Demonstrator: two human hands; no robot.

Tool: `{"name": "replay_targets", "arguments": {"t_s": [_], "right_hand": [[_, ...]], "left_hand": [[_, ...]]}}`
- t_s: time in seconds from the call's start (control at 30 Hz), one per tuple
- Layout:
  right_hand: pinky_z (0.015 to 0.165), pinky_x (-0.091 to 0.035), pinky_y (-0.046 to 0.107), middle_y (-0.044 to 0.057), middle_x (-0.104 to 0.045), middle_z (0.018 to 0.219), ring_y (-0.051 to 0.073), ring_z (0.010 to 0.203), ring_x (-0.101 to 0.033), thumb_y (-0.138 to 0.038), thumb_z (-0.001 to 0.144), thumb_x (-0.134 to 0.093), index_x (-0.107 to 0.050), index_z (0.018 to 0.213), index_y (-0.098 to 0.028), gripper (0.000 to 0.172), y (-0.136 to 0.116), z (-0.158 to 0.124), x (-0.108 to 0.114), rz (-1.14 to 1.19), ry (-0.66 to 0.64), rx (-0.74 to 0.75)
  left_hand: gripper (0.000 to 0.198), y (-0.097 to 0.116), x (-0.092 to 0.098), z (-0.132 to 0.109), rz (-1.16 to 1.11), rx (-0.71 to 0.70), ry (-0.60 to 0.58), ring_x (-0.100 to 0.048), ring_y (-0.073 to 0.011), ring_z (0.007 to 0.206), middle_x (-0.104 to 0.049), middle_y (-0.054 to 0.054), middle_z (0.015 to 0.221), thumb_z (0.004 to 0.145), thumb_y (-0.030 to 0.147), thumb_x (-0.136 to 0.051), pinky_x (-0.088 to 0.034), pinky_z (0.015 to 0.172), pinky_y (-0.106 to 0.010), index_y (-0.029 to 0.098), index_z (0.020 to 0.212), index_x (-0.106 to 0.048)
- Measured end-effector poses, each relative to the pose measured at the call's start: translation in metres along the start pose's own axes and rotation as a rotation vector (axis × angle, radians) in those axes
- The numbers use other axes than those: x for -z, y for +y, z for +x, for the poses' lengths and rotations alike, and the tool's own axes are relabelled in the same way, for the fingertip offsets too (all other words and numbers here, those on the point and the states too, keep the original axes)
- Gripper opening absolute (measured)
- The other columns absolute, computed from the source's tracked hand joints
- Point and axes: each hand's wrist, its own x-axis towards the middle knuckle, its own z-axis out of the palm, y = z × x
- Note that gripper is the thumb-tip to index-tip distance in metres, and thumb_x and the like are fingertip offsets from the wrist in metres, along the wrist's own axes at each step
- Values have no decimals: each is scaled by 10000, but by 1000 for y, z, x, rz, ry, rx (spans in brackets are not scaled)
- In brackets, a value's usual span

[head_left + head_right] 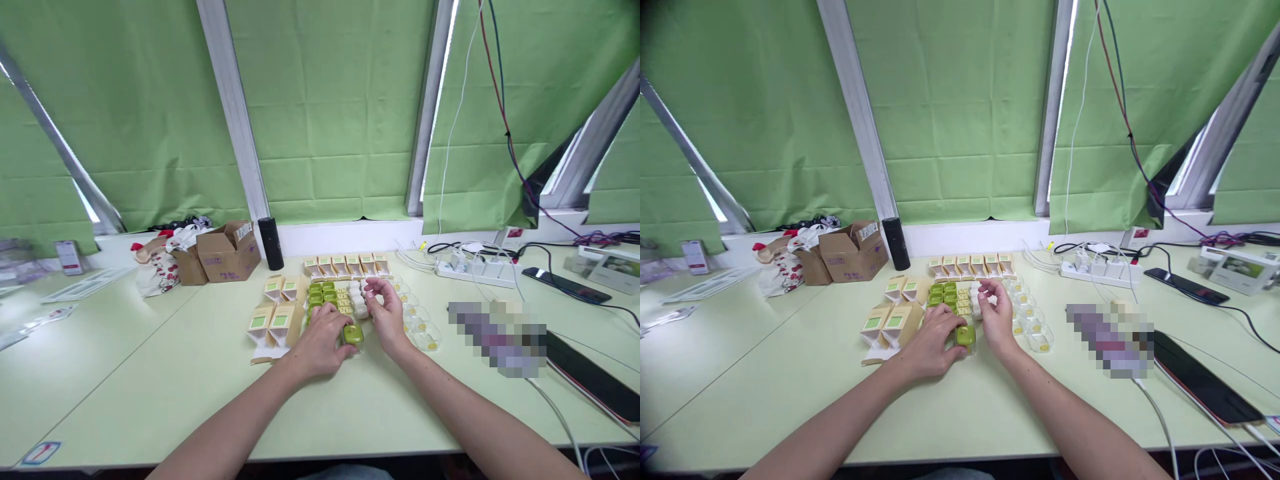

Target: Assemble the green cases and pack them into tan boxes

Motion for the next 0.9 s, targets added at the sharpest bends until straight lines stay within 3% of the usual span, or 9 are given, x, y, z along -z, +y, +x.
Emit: {"name": "replay_targets", "arguments": {"t_s": [0.17,0.27,0.4,0.5,0.6,0.73,0.9], "right_hand": [[680,-484,339,74,-676,1036,232,894,-589,-444,852,-716,-688,1099,-227,329,1,1,0,-2,7,-4],[672,-483,334,77,-677,1041,228,886,-592,-454,854,-711,-686,1097,-226,333,1,1,0,-2,6,-3],[660,-479,326,73,-670,1018,228,889,-592,-454,863,-707,-690,1103,-226,332,2,1,0,2,3,-6],[652,-474,324,74,-668,1024,231,890,-588,-454,861,-704,-692,1116,-227,341,2,1,0,-3,6,-15],[650,-469,324,77,-672,1030,235,893,-586,-455,860,-695,-690,1120,-230,343,2,0,0,-16,2,-18],[639,-459,318,78,-672,1023,237,898,-587,-456,859,-690,-689,1118,-229,344,3,1,0,-20,-2,-19],[635,-453,319,73,-670,1010,238,893,-585,-443,864,-692,-695,1117,-234,328,6,1,0,-17,-12,-24]], "left_hand": [[451,0,3,-1,20,-7,20,-530,-348,1190,-728,-103,1201,871,397,-820,-422,1033,-541,221,1257,-667],[309,-7,8,3,19,1,122,-516,-353,1243,-740,-98,1185,977,383,-679,-421,1065,-566,225,1242,-679],[206,-25,20,14,70,106,278,-510,-364,1271,-752,-109,1144,1010,258,-559,-433,1058,-589,215,1138,-714],[259,-40,33,25,136,195,296,-476,-379,1303,-737,-113,1235,1011,237,-524,-425,1056,-600,223,1182,-717],[307,-56,46,39,244,222,225,-451,-377,1320,-712,-120,1287,1020,246,-488,-406,1073,-573,228,1232,-710],[342,-81,56,64,375,287,13,-428,-371,1349,-657,-144,1357,973,231,-511,-376,1116,-536,214,1253,-708],[279,-107,55,88,398,299,-113,-438,-365,1339,-654,-153,1325,925,231,-526,-373,1132,-521,204,1050,-773]]}}
